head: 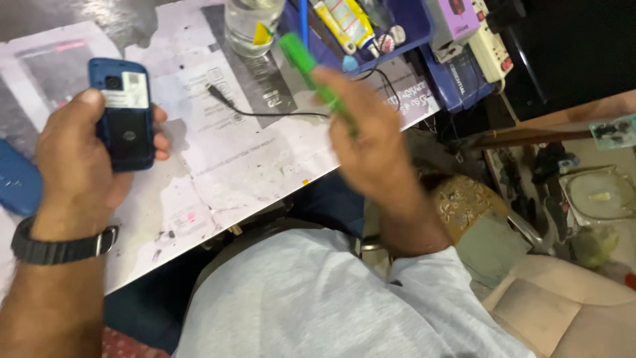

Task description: The person assembles a blue mobile phone by inserting the battery and keypad into the main body. They connect a charging cable to test the device, observing the screen light up. Finally, they use a screwdriver to secure the back cover of the phone.

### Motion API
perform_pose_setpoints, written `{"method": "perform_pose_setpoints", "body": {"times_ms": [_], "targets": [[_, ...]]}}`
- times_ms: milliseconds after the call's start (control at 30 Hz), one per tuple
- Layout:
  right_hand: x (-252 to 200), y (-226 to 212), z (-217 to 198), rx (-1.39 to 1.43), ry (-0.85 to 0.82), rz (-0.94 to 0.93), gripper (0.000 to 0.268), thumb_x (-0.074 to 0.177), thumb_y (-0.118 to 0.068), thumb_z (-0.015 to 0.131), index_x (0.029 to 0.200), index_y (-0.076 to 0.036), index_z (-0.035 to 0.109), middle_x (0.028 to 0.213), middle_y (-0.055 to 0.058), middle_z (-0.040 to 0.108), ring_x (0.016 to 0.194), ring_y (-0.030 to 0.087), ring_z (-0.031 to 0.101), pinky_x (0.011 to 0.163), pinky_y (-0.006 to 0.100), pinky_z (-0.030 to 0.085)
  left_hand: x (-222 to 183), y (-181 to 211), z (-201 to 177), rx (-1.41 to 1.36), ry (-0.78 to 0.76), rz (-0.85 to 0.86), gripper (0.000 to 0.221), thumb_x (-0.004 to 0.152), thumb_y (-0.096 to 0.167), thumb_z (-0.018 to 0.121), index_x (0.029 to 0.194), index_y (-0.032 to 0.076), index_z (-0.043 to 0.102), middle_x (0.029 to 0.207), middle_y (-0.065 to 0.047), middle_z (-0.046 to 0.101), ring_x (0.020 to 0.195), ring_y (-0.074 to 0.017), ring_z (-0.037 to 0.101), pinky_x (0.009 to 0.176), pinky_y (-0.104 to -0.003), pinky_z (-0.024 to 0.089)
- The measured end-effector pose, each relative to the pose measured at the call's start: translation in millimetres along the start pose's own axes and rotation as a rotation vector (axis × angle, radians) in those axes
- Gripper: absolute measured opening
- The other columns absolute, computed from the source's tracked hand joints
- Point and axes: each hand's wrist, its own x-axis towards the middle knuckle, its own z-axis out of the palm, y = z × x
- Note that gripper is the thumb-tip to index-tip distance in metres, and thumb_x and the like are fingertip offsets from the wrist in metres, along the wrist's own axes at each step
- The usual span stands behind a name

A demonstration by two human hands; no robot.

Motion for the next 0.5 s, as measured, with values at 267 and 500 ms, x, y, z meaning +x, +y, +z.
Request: {"method": "perform_pose_setpoints", "body": {"times_ms": [267, 500], "targets": [[79, 74, -46, -0.32, -0.019, -0.116, 0.034, 0.097, 0.008, 0.054, 0.127, -0.001, 0.065, 0.11, 0.02, 0.071, 0.095, 0.03, 0.073, 0.087, 0.04, 0.058, 1, 7, 10, 0.064, 0.043, -0.03, 0.044, 0.115, 0.024, 0.03, 0.13, -0.011, 0.052, 0.106, -0.027, 0.065, 0.083, -0.0333, 0.067, 0.081, -0.048, 0.059], [92, 91, -41, -0.495, -0.173, -0.082, 0.024, 0.098, -0.017, 0.075, 0.118, -0.004, 0.074, 0.096, 0.018, 0.074, 0.084, 0.036, 0.071, 0.073, 0.046, 0.054, 4, 9, 16, 0.128, 0.129, -0.097, 0.048, 0.114, 0.028, 0.03, 0.136, -0.008, 0.051, 0.112, -0.026, 0.065, 0.086, -0.0332, 0.066, 0.08, -0.048, 0.059]]}}
